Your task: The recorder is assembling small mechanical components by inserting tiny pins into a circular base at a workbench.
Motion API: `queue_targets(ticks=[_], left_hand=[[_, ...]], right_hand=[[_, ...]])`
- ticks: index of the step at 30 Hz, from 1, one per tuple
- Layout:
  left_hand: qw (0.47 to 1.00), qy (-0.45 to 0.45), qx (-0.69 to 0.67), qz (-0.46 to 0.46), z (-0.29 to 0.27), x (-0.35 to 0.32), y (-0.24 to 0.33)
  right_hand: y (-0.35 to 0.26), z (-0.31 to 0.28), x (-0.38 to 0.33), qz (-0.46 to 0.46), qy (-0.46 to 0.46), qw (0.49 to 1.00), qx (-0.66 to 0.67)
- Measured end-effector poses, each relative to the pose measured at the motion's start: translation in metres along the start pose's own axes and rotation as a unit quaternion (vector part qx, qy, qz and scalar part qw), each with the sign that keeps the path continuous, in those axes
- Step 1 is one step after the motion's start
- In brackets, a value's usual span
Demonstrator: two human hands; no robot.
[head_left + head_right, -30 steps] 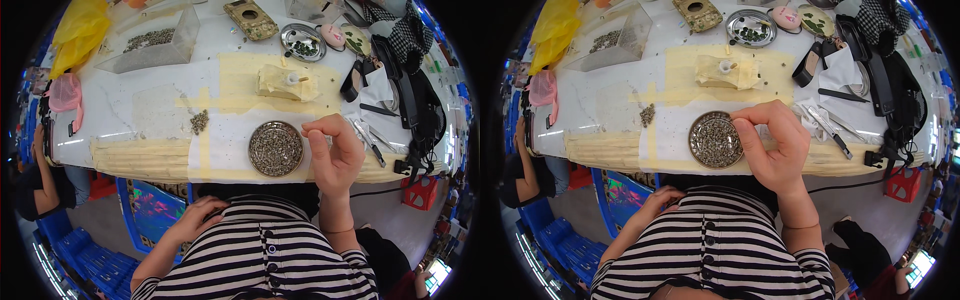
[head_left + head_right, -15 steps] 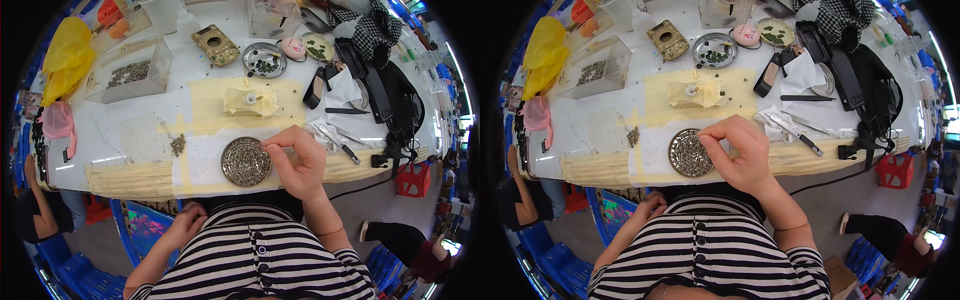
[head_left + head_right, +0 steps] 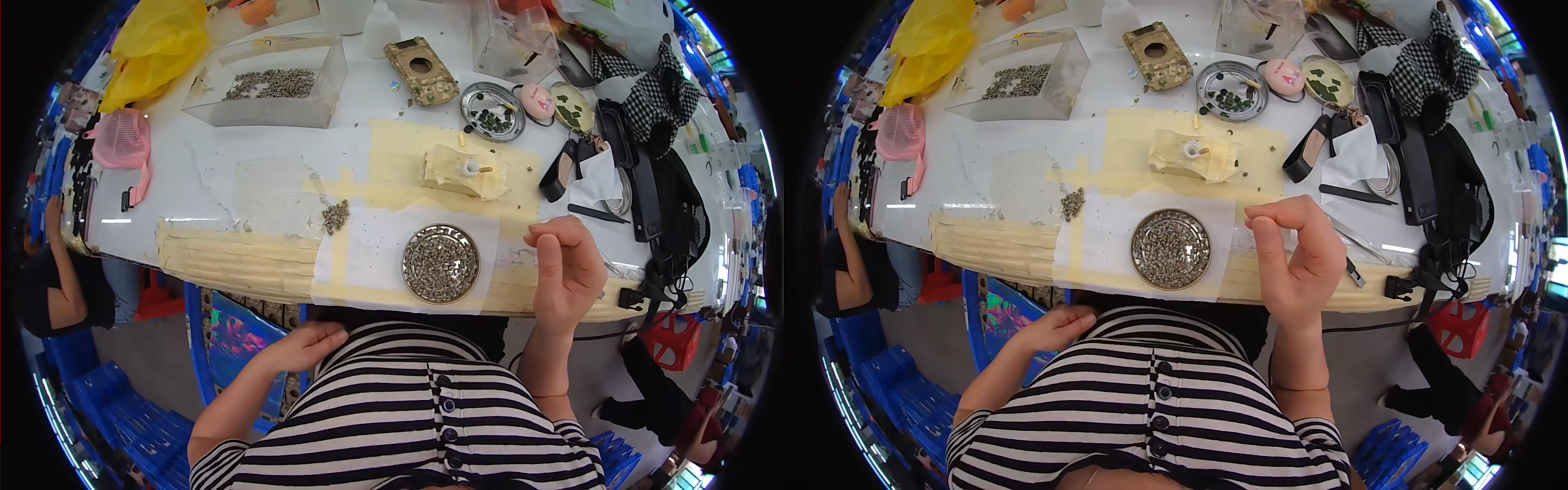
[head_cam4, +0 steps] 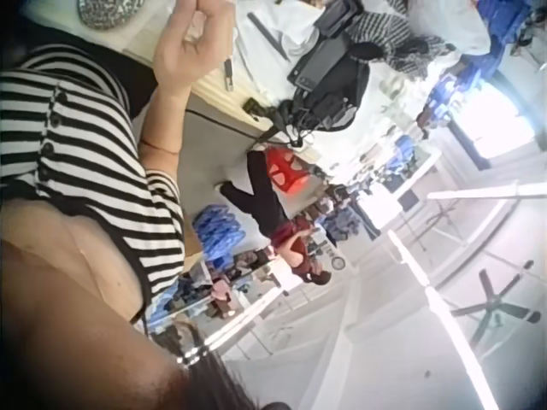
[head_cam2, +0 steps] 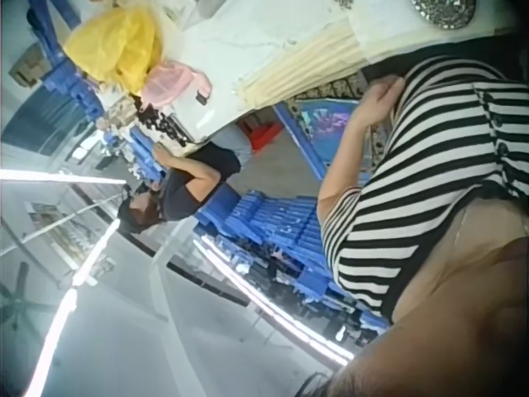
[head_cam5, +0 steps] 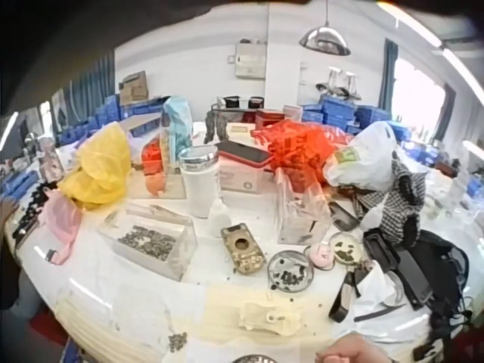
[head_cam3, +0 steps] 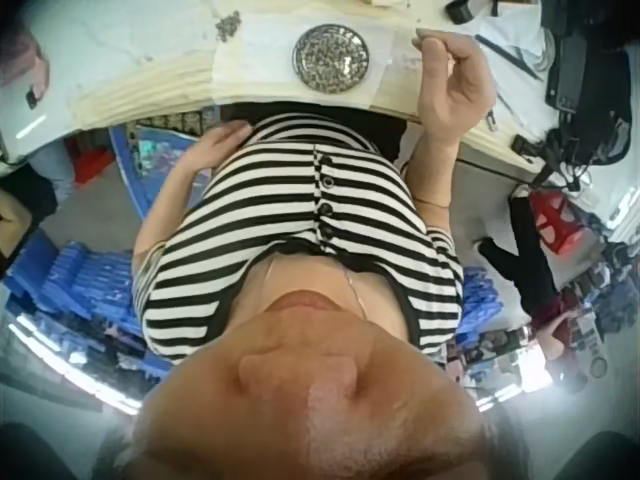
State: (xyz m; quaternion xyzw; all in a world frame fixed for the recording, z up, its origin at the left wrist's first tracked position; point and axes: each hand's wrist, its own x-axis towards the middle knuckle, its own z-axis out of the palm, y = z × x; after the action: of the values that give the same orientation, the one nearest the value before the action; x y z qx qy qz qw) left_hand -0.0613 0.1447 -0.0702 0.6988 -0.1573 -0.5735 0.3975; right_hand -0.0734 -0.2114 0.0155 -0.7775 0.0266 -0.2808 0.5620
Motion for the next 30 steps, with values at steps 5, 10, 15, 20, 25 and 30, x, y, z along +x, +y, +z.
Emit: queue_targets(ticks=[5,10,15,20,25,30], left_hand=[[0.990,0.014,0.045,0.136,0.000,0.012,0.010],[0.991,0.010,-0.029,0.128,0.006,0.038,-0.001],[0.996,-0.075,-0.049,-0.023,-0.025,0.012,-0.013],[0.997,-0.005,0.017,0.080,-0.006,0.031,-0.006],[0.999,-0.021,-0.023,0.041,-0.006,0.031,-0.016],[0.996,-0.077,-0.031,0.022,-0.023,0.011,-0.031]], right_hand=[[0.000,-0.014,0.008,-0.005,0.033,0.999,0.004],[0.000,-0.018,0.012,-0.001,0.049,0.999,-0.009],[0.002,-0.029,0.019,-0.001,0.046,0.999,-0.013],[0.006,-0.025,0.021,-0.002,0.070,0.998,0.001],[0.001,-0.023,0.020,-0.009,0.058,0.998,-0.012],[-0.004,-0.022,0.020,-0.027,0.051,0.998,-0.030]])
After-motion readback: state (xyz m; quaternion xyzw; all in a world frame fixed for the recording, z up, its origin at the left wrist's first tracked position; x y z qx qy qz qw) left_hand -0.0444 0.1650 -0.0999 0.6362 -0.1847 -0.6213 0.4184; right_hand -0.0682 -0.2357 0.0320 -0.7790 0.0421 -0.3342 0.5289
